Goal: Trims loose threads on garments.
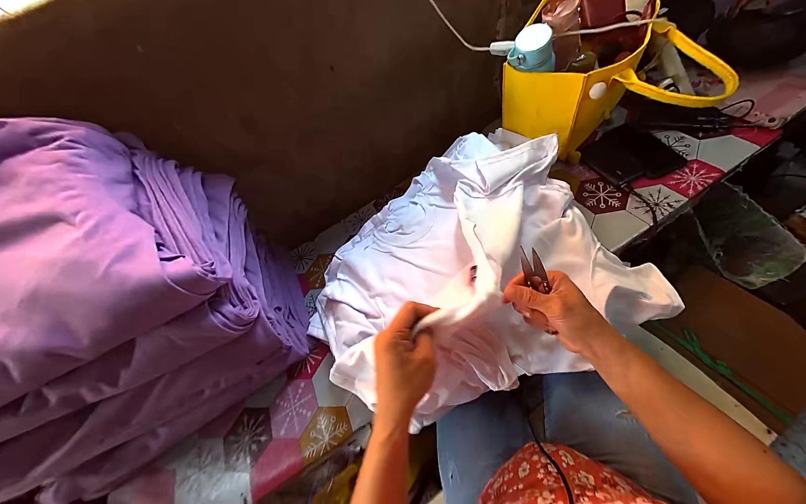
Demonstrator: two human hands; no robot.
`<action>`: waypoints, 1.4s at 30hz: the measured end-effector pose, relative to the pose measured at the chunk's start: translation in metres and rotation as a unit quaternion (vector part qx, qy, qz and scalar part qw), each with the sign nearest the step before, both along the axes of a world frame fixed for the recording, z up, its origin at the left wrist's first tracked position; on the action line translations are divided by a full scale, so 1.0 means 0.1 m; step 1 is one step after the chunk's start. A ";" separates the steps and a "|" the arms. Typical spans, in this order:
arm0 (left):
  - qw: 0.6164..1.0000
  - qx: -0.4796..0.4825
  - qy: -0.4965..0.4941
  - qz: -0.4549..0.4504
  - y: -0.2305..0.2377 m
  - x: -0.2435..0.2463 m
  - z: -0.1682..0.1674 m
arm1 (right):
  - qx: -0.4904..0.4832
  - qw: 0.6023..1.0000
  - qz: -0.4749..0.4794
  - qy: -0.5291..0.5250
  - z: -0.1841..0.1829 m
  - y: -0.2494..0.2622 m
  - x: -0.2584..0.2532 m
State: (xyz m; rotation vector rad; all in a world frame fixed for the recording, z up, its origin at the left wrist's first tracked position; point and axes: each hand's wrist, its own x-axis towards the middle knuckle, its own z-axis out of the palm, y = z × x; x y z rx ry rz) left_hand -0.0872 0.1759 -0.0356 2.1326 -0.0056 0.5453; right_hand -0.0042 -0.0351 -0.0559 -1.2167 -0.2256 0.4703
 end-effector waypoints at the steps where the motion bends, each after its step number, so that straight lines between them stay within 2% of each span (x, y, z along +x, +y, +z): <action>1: 1.000 -0.013 0.001 -0.009 0.11 -0.05 0.09 | 0.014 0.998 0.033 0.046 0.02 0.00 -0.09; 3: 0.999 -0.024 0.005 -0.029 0.30 -0.11 0.11 | 0.031 0.996 0.030 0.076 -0.02 0.08 -0.26; 6: 0.997 0.017 0.012 -0.077 0.35 -0.20 -0.02 | 0.013 0.998 -0.050 0.025 -0.17 0.28 -0.42; 9: 0.986 0.089 -0.022 -0.141 0.25 -0.32 -0.16 | -0.068 0.997 -0.009 -0.041 -0.18 0.37 -0.47; 11: 0.976 0.154 -0.047 -0.147 0.21 -0.40 -0.21 | -0.063 0.996 0.029 0.061 -0.12 0.40 -0.41; 13: 0.975 0.169 -0.049 -0.136 0.27 -0.46 -0.27 | 0.039 0.979 0.059 0.193 -0.12 0.35 -0.35; 15: 0.979 0.163 -0.031 -0.118 0.37 -0.50 -0.36 | 0.111 0.960 0.086 0.241 -0.15 0.28 -0.38; 20: 0.972 0.209 0.055 -0.094 0.36 -0.65 -0.36 | 0.009 0.963 0.098 0.251 -0.16 0.39 -0.53; 22: 0.969 0.179 0.117 -0.120 0.30 -0.76 -0.24 | 0.035 0.967 0.088 0.235 -0.19 0.40 -0.60; 24: 0.985 0.071 0.132 -0.086 0.14 -0.79 -0.16 | 0.072 0.974 0.077 0.202 -0.22 0.39 -0.68; 26: 0.994 -0.042 0.099 -0.032 -0.10 -0.71 -0.20 | 0.083 0.982 0.058 0.157 -0.23 0.40 -0.79; 28: 0.998 -0.054 0.023 0.017 -0.29 -0.58 -0.31 | 0.081 0.988 0.037 0.124 -0.23 0.41 -0.84; 30: 0.998 -0.031 -0.036 0.036 -0.40 -0.56 -0.41 | 0.064 0.985 0.013 0.157 -0.19 0.42 -0.85; 33: 0.994 -0.081 -0.072 0.029 -0.47 -0.64 -0.52 | 0.009 0.983 0.002 0.183 -0.14 0.42 -0.86; 36: 0.979 -0.177 -0.090 0.045 -0.50 -0.67 -0.62 | 0.012 0.978 0.003 0.206 -0.14 0.43 -0.88; 39: 0.972 -0.195 -0.121 0.056 -0.52 -0.67 -0.68 | 0.036 0.969 -0.009 0.244 -0.16 0.45 -0.95; 42: 0.967 -0.213 -0.140 0.021 -0.58 -0.74 -0.63 | 0.033 0.971 -0.004 0.236 -0.13 0.43 -0.98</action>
